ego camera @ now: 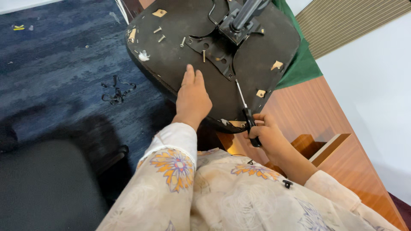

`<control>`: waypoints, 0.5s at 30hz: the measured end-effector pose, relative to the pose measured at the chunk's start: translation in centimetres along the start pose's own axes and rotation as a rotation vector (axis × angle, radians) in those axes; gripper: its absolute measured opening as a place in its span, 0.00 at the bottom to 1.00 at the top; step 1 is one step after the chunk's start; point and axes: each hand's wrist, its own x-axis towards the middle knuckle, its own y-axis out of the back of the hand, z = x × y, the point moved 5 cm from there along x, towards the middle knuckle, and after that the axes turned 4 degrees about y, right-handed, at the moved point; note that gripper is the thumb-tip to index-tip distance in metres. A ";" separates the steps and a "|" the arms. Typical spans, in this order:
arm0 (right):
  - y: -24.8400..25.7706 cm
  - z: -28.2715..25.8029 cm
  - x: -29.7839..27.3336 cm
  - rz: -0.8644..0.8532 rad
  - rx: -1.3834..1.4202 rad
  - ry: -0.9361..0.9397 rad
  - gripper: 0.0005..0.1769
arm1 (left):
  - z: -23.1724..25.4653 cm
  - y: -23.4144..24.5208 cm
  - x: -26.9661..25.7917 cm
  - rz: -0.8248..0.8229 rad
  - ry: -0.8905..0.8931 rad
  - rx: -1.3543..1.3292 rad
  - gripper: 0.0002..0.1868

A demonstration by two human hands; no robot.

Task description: The person uses a screwdriver to tighten screws into the underside of an overturned chair base. They repeatedly insert and turn the screwdriver to secure the screws to the metal plate.

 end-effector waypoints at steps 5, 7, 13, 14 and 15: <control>0.1 0.9 -0.4 -0.038 -0.003 -0.041 0.33 | -0.2 -0.4 -1.8 0.169 0.029 0.213 0.43; 0.1 1.2 -0.3 -0.040 0.015 -0.032 0.32 | 0.0 0.2 -2.4 0.213 0.174 0.150 0.49; 0.5 1.8 -0.6 -0.015 0.034 -0.071 0.32 | 0.7 1.5 -2.9 0.230 0.642 -0.182 0.59; 0.5 1.8 -0.6 -0.009 0.033 -0.064 0.32 | 0.4 1.4 -2.8 0.206 0.754 -0.292 0.60; 0.8 1.8 -0.8 0.002 0.030 -0.062 0.32 | 0.1 0.9 -2.9 0.174 0.864 -0.405 0.62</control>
